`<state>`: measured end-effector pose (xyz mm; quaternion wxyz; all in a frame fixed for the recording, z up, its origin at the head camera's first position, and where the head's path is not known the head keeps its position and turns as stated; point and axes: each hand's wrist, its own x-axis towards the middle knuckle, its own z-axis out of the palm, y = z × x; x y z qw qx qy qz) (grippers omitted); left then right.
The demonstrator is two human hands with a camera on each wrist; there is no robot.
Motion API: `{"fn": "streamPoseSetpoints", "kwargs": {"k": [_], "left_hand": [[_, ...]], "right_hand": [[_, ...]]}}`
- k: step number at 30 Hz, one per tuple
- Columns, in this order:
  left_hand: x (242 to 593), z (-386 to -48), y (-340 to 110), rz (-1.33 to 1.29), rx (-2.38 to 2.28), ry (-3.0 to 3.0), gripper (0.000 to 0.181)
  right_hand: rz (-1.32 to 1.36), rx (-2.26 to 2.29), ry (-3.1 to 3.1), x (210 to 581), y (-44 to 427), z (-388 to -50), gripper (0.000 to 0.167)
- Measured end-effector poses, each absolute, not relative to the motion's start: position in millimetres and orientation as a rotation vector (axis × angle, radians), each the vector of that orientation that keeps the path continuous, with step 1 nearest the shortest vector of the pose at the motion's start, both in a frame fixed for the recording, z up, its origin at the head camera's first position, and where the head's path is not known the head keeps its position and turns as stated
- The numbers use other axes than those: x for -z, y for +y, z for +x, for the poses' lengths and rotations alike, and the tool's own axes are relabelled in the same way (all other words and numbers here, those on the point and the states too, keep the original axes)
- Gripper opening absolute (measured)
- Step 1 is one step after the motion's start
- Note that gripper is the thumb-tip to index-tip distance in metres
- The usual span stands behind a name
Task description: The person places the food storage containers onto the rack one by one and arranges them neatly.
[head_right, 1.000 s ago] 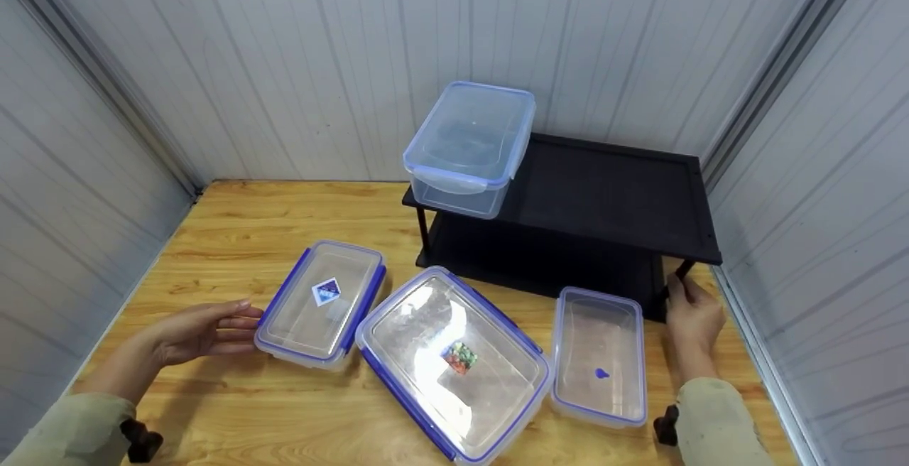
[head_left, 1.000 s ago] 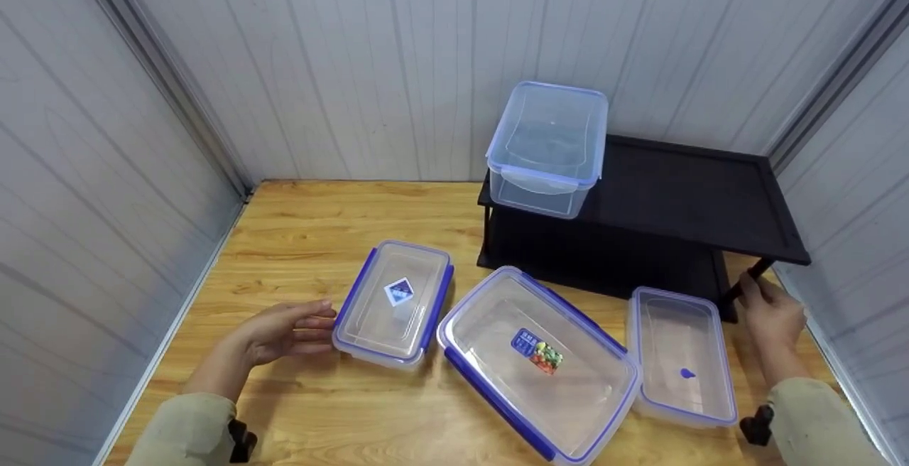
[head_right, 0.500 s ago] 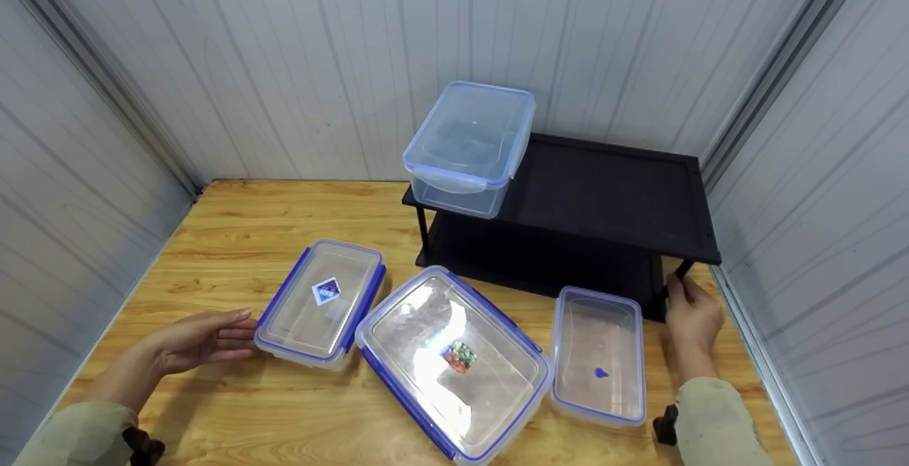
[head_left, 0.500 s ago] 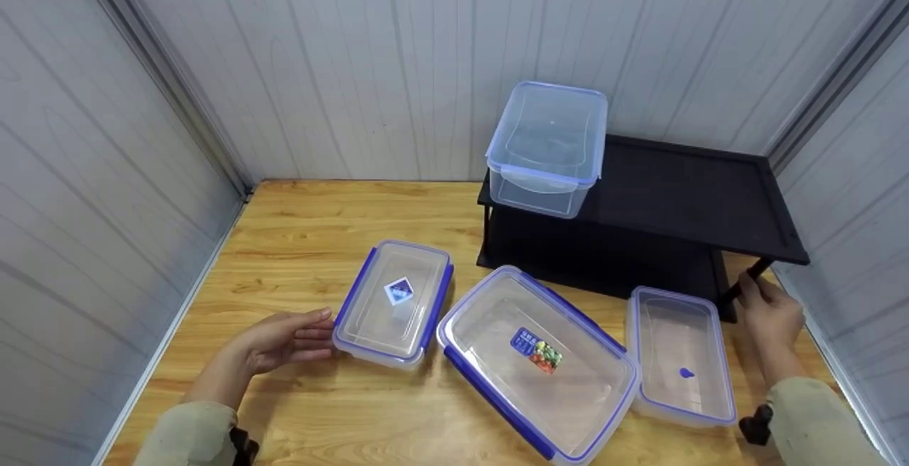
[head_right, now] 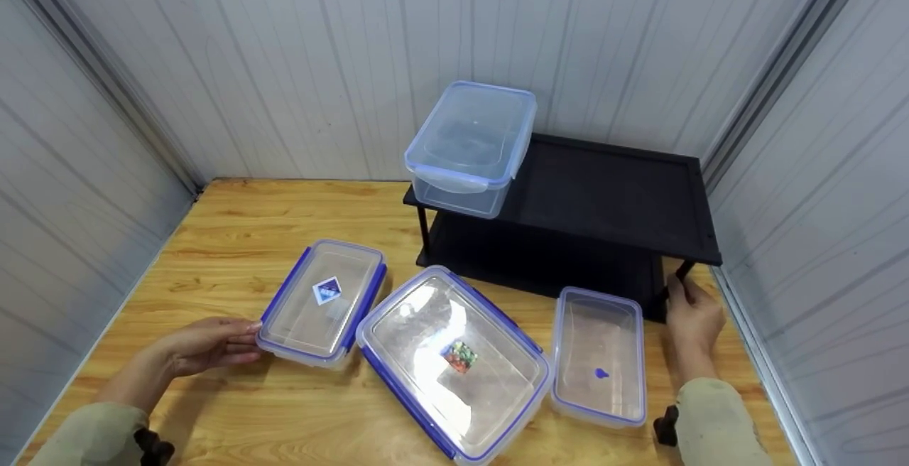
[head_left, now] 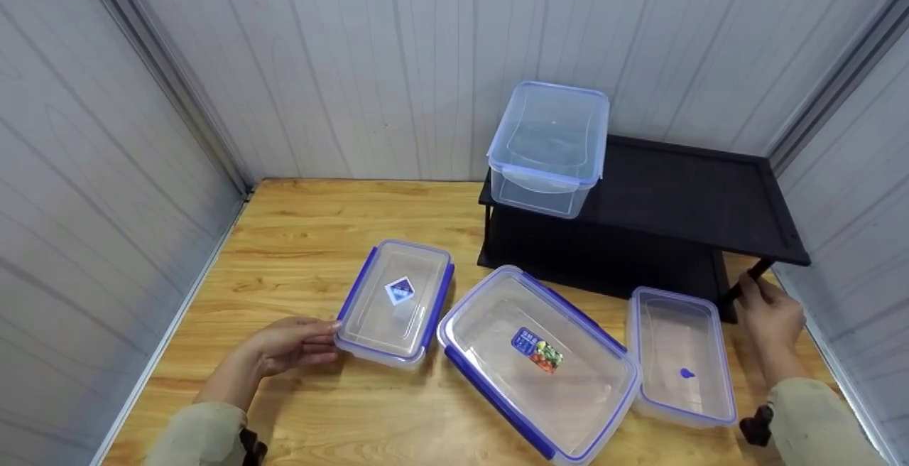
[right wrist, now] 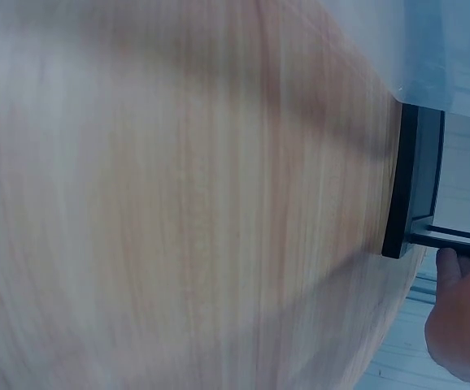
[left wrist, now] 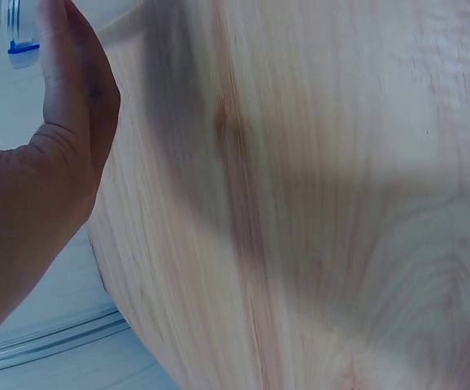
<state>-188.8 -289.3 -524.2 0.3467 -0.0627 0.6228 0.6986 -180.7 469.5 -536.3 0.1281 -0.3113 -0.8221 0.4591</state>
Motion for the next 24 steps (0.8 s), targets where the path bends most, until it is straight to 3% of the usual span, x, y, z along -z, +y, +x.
{"fn": "streamPoseSetpoints", "kwargs": {"k": [24], "left_hand": [[529.4,-191.4,-279.9,-0.181,-1.838,1.605,0.012]], "right_hand": [[-0.889,-1.366,-2.412,534.2,470.1,-178.9,0.066]]}}
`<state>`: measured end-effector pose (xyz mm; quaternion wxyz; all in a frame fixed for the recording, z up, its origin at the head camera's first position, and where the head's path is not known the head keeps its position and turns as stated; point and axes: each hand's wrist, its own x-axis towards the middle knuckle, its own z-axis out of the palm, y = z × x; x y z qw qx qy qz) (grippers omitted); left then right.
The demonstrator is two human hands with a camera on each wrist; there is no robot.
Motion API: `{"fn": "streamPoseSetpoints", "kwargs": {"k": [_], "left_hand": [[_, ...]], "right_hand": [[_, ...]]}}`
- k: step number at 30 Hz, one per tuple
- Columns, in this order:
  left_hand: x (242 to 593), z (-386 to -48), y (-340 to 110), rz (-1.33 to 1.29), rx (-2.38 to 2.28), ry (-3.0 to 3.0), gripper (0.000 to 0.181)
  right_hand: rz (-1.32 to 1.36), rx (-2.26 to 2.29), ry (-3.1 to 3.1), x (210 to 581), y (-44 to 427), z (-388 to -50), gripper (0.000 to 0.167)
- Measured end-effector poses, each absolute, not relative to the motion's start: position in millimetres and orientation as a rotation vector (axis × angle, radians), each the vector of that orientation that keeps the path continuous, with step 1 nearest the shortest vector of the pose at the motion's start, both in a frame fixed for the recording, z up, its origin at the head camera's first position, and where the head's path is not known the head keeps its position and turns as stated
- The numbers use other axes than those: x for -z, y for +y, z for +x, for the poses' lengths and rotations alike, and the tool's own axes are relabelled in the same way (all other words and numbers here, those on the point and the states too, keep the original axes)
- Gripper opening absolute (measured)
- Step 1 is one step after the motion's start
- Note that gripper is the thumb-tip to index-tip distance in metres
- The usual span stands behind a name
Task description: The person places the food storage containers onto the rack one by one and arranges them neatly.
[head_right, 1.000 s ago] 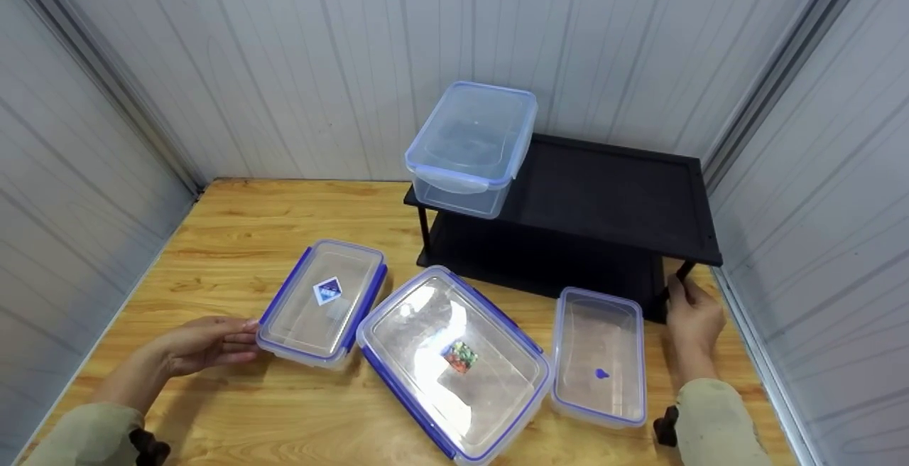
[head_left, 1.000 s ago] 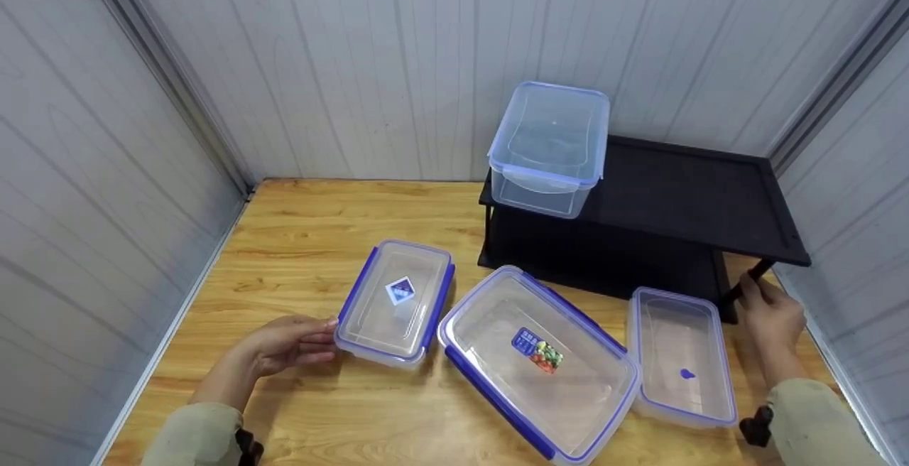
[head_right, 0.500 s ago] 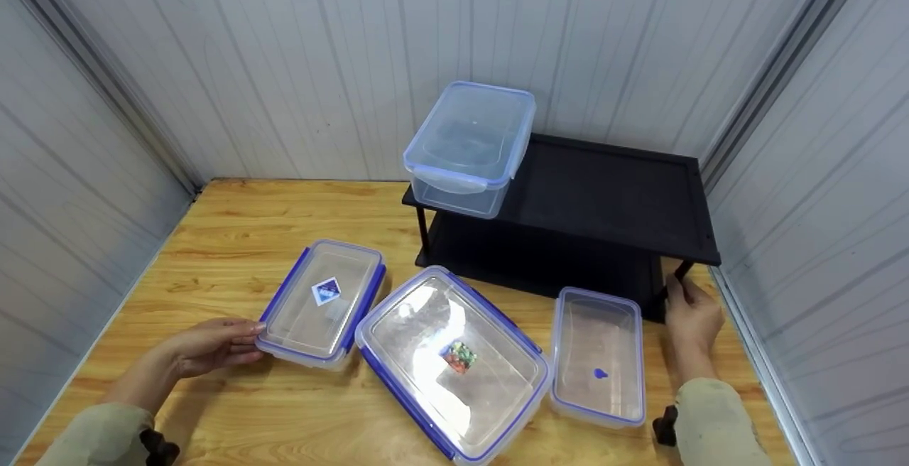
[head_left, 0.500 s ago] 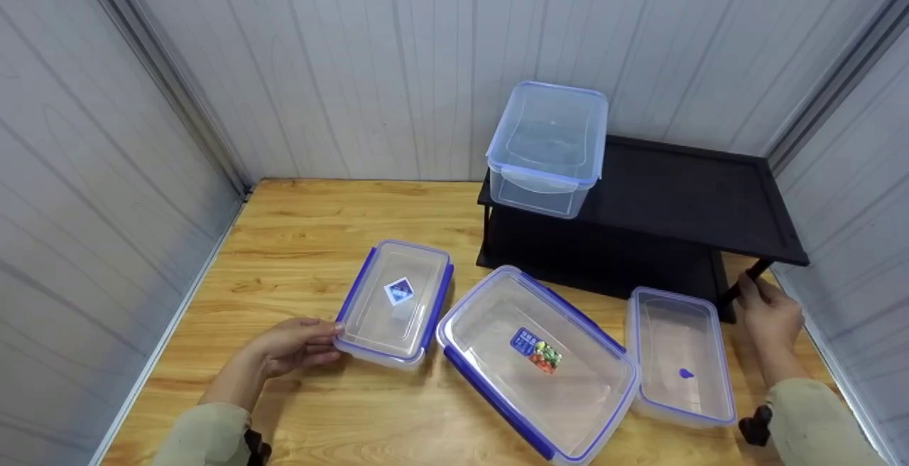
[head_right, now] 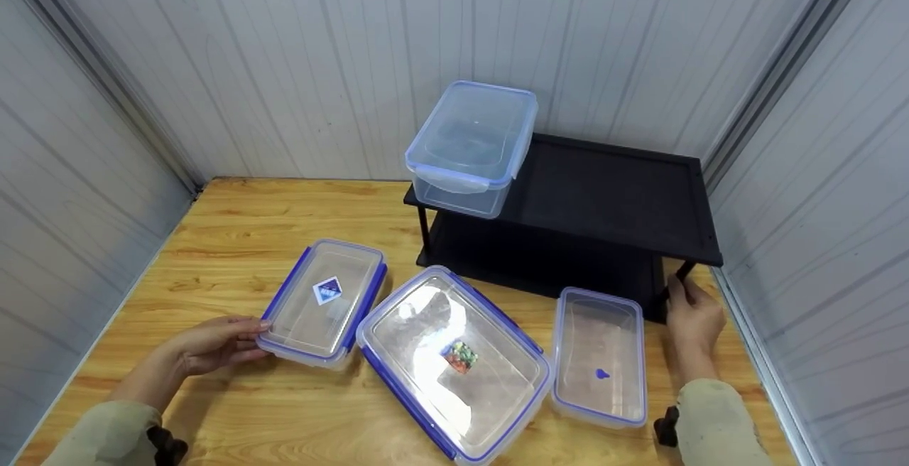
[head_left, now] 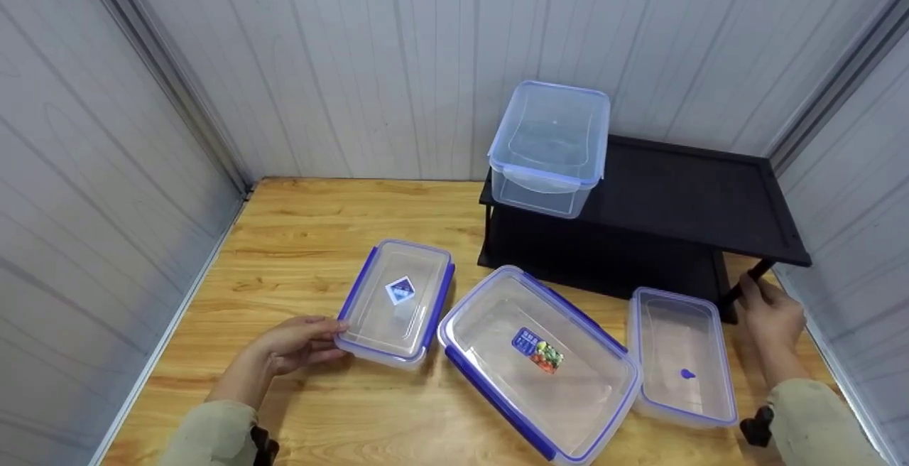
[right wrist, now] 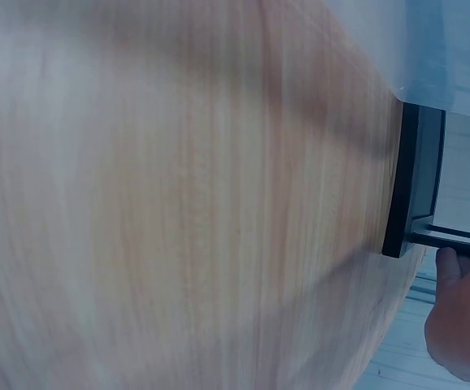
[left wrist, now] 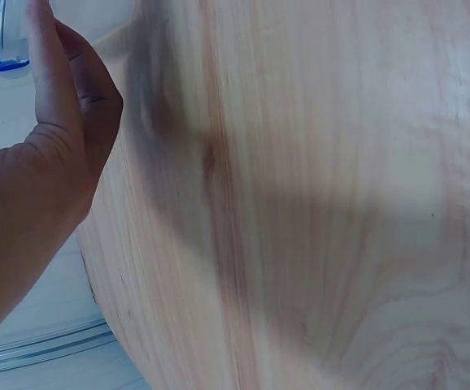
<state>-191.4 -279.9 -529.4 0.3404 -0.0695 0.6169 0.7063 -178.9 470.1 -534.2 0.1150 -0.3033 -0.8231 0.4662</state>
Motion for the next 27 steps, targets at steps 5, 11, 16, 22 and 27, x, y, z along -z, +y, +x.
{"fn": "streamPoseSetpoints", "kwargs": {"k": [5,11,16,22,27], "left_hand": [[529.6,-191.0,-277.5,-0.2,-1.858,1.587,0.011],[530.9,-190.5,-272.0,-0.267,-1.89,1.563,0.01],[531.1,-189.8,-267.6,-0.286,-1.906,1.541,0.011],[530.9,-188.5,-262.9,-0.291,-1.904,1.544,0.016],[530.7,-188.7,-258.3,-0.268,-1.892,1.555,0.015]], "right_hand": [[-0.868,-1.404,-2.385,533.3,469.7,-178.2,0.067],[-0.809,-1.444,-2.36,533.6,470.0,-176.8,0.066],[-0.778,-1.435,-2.361,534.5,469.8,-176.2,0.065],[-0.783,-1.432,-2.345,534.7,468.4,-176.2,0.064],[-0.794,-1.457,-2.329,535.5,470.0,-178.1,0.066]]}}
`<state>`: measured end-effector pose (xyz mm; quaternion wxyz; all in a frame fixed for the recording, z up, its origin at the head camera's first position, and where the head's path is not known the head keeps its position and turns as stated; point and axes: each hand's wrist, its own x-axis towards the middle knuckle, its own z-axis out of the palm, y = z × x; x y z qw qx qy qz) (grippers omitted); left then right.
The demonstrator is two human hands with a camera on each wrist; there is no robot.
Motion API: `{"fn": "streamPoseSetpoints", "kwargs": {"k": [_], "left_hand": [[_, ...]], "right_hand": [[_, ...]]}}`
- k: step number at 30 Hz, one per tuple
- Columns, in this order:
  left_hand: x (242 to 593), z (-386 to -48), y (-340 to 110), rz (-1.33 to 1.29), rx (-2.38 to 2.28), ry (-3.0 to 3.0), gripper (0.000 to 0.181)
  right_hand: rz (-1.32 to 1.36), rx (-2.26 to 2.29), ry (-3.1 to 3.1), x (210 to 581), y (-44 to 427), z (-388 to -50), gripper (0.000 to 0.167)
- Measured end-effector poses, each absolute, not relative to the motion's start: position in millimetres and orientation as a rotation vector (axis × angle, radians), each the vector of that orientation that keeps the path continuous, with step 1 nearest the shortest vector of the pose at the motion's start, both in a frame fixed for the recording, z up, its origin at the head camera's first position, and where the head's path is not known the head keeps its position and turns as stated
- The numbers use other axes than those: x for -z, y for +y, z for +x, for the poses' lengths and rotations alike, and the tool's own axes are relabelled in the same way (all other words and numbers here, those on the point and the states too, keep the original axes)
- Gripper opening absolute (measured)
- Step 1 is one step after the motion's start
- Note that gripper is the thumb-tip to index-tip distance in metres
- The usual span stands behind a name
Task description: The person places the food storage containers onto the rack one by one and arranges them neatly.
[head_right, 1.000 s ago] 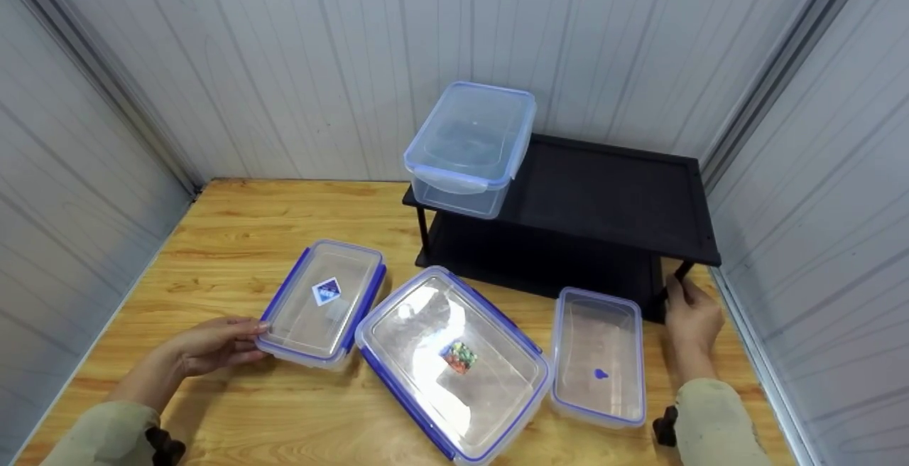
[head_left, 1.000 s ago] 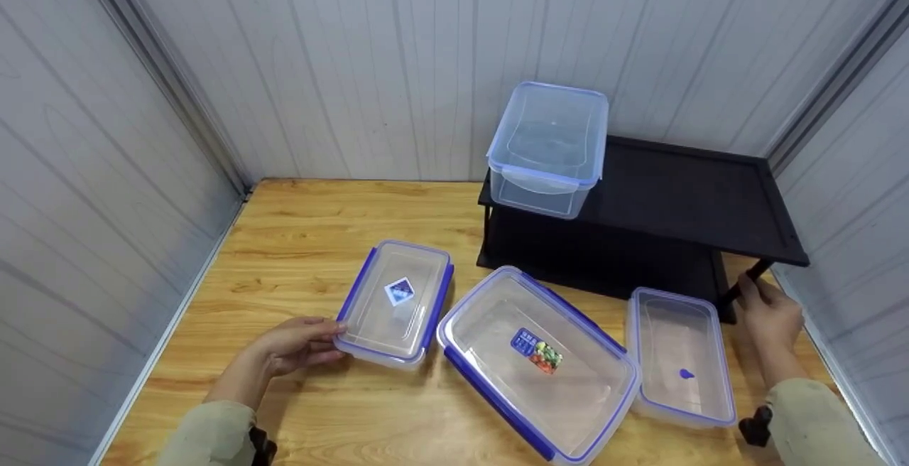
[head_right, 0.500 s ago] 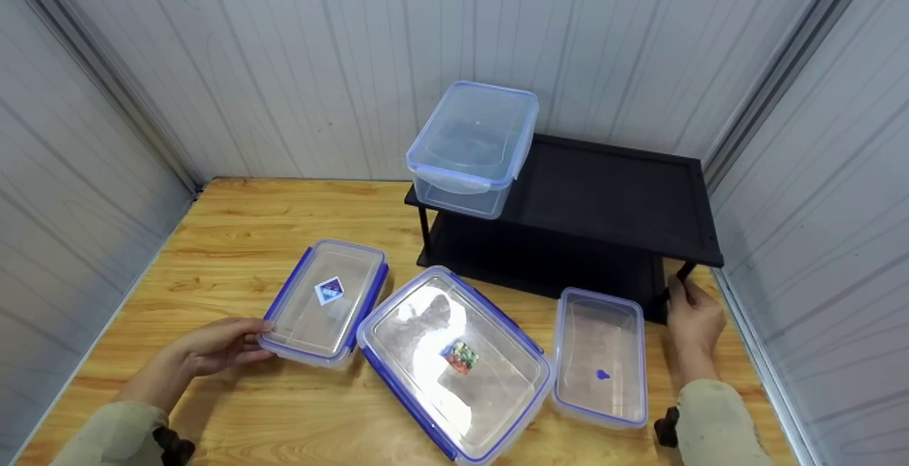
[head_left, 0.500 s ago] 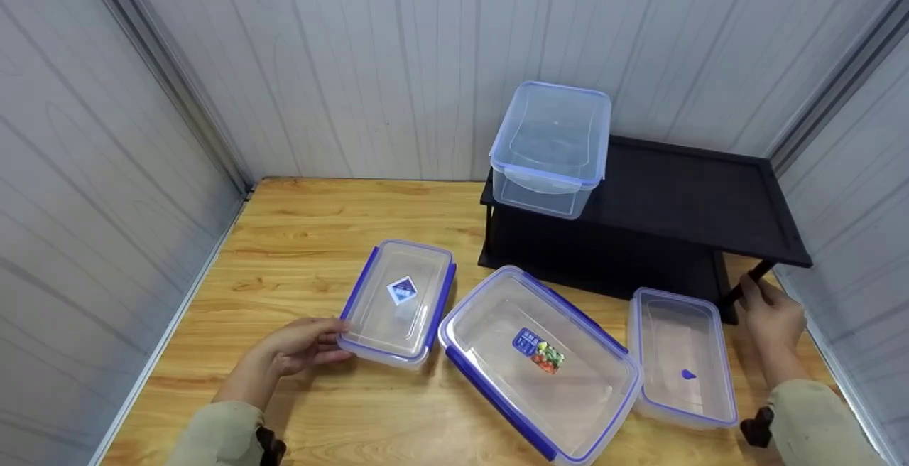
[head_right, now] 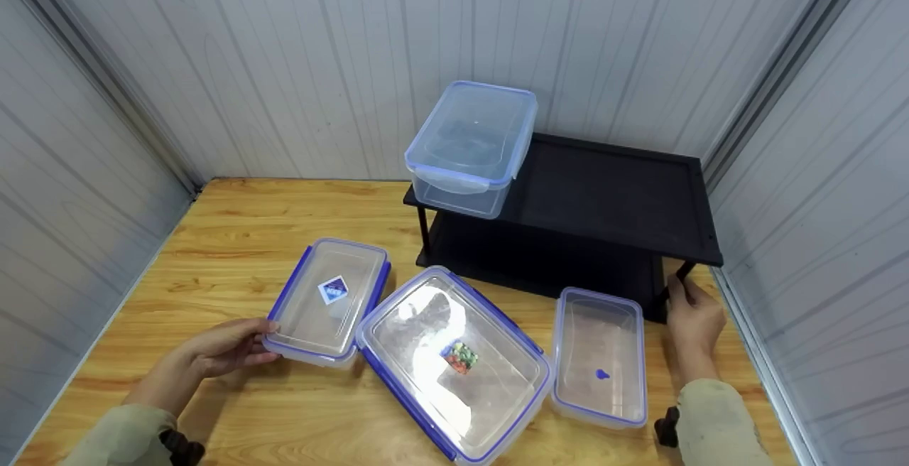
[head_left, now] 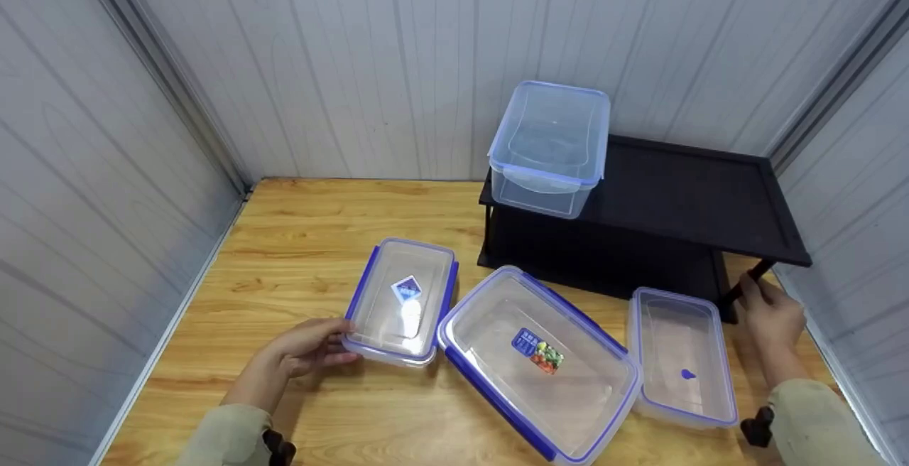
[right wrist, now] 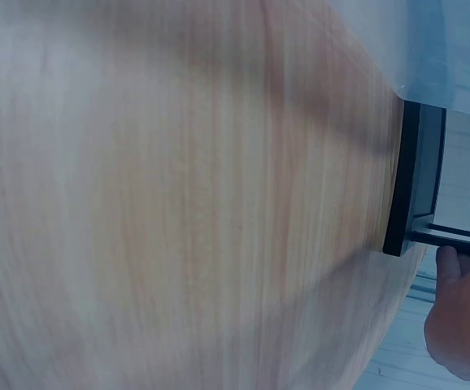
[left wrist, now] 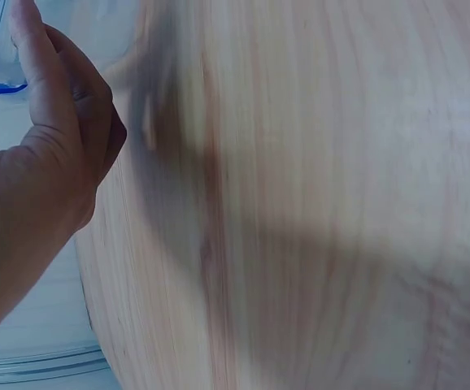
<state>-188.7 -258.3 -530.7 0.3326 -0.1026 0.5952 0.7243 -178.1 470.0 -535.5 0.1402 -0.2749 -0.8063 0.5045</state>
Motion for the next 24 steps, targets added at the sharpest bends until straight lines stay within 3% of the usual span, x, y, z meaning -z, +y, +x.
{"fn": "streamPoseSetpoints", "kwargs": {"k": [6,16,24], "left_hand": [[530.2,-189.8,-255.6,-0.252,-1.906,1.56,0.008],[532.4,-190.2,-258.6,-0.31,-1.92,1.555,0.026],[531.0,-193.2,-262.1,-0.295,-1.896,1.572,0.024]], "right_hand": [[-0.827,-1.41,-2.353,535.5,470.5,-179.1,0.066],[-0.857,-1.433,-2.378,532.9,470.8,-179.3,0.069],[-0.856,-1.407,-2.386,535.3,471.9,-179.4,0.069]]}}
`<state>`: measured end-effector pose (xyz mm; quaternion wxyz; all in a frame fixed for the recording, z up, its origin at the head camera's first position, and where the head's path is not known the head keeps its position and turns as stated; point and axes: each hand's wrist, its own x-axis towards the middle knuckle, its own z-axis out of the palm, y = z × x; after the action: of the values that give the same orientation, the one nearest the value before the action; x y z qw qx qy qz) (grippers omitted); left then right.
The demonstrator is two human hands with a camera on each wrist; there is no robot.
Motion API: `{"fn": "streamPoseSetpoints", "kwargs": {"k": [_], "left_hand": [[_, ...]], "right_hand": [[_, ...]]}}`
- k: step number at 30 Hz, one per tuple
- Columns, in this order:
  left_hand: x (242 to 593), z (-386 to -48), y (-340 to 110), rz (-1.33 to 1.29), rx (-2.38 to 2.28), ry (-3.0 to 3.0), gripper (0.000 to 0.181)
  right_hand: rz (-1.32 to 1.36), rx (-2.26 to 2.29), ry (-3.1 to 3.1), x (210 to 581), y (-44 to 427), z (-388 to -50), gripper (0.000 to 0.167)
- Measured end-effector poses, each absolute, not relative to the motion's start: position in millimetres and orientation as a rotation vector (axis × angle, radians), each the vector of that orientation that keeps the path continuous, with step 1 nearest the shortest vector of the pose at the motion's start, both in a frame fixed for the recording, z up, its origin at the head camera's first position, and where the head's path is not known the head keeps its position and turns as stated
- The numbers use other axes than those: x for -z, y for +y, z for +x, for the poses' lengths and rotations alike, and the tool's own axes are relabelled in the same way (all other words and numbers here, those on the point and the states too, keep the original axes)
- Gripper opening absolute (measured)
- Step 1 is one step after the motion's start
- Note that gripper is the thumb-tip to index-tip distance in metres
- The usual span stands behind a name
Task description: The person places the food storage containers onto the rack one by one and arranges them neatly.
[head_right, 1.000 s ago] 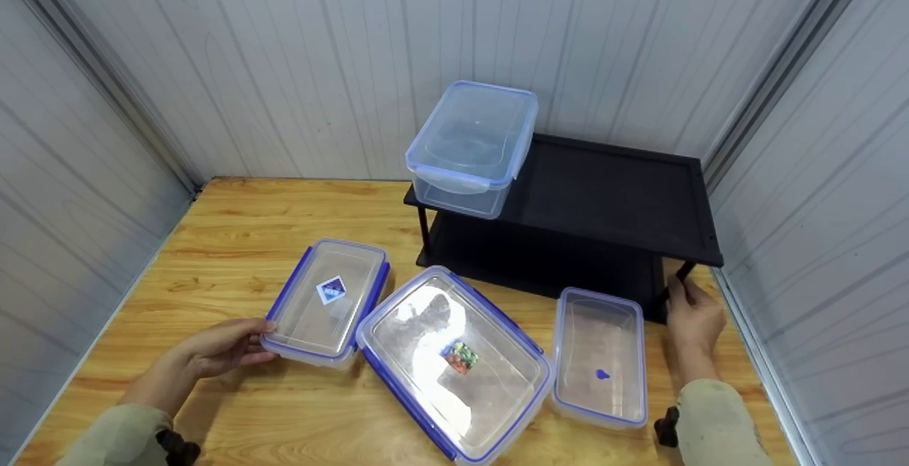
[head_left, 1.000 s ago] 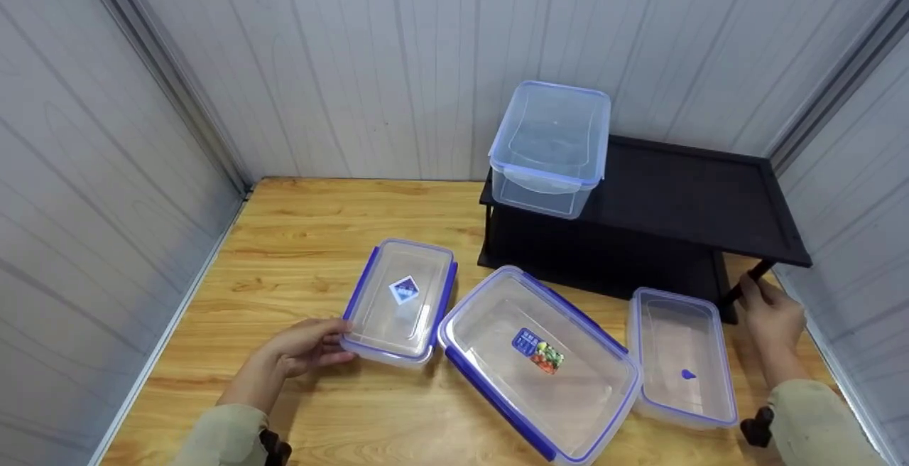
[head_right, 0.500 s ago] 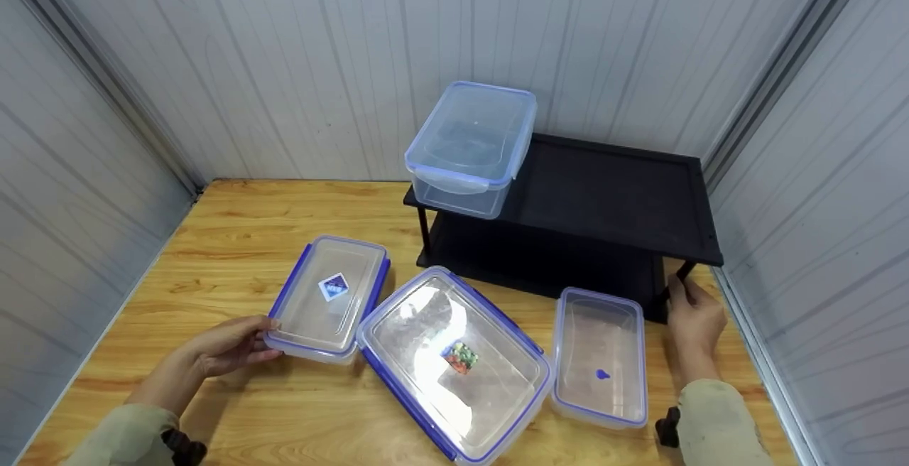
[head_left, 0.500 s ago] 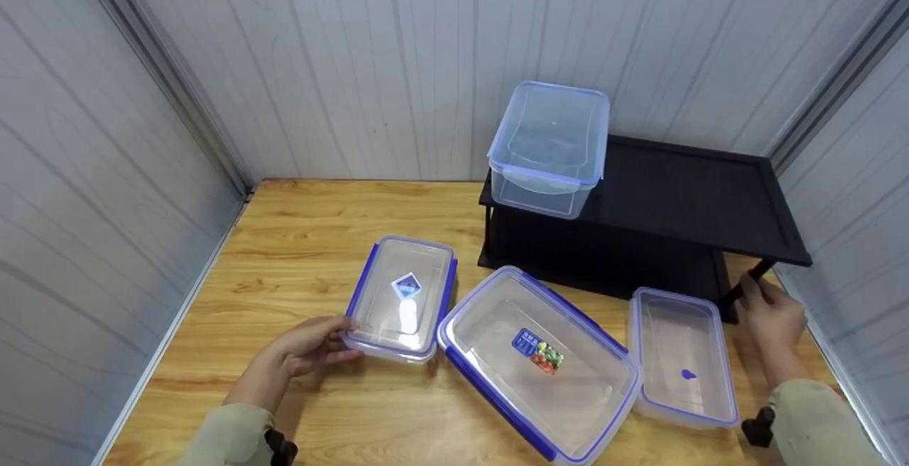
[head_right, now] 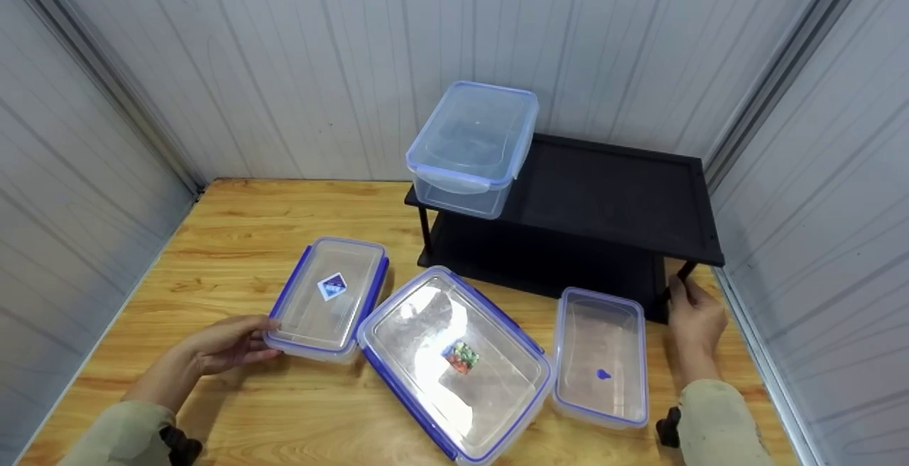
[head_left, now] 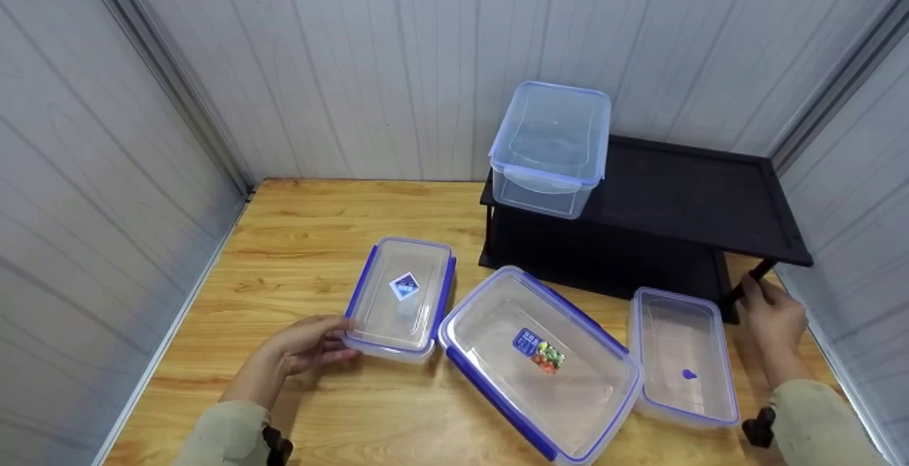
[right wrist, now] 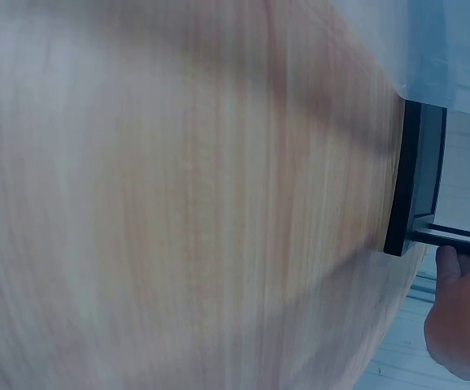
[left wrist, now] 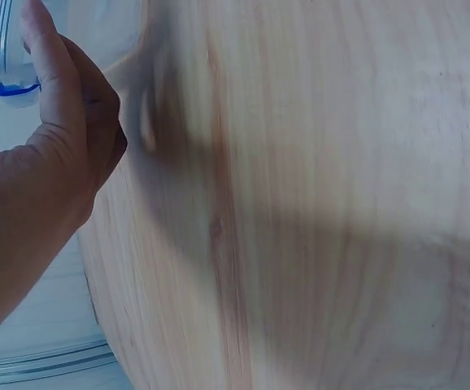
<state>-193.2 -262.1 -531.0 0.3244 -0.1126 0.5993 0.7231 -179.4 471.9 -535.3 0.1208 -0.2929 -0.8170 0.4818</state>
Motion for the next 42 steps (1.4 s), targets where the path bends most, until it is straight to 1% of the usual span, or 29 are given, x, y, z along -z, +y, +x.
{"fn": "streamPoseSetpoints", "kwargs": {"k": [8,14,16,21,26,31,33,42], "left_hand": [[531.0,-193.4,-259.4,-0.31,-1.875,1.648,0.024],[526.8,-193.9,-254.2,-0.356,-1.909,1.673,0.034],[525.0,-195.0,-251.8,-0.357,-1.922,1.685,0.035],[518.0,-196.6,-248.9,-0.356,-1.914,1.728,0.029],[508.7,-196.7,-251.8,-0.37,-1.918,1.722,0.03],[497.7,-197.6,-257.2,-0.394,-1.968,1.678,0.021],[491.3,-198.2,-259.4,-0.397,-1.991,1.662,0.021],[450.1,-204.4,-267.4,-0.426,-2.058,1.639,0.039]], "right_hand": [[-0.855,-1.395,-2.355,536.1,471.9,-180.3,0.066],[-0.89,-1.314,-2.418,536.5,472.2,-181.0,0.067],[-0.884,-1.317,-2.419,536.3,472.6,-181.1,0.067],[-0.853,-1.408,-2.389,536.0,472.3,-180.6,0.068],[-0.805,-1.487,-2.364,536.4,472.1,-181.2,0.07],[-0.802,-1.54,-2.337,536.1,470.1,-183.6,0.071],[-0.797,-1.536,-2.334,536.3,469.4,-184.9,0.07],[-0.816,-1.507,-2.365,536.3,471.3,-188.4,0.069]]}}
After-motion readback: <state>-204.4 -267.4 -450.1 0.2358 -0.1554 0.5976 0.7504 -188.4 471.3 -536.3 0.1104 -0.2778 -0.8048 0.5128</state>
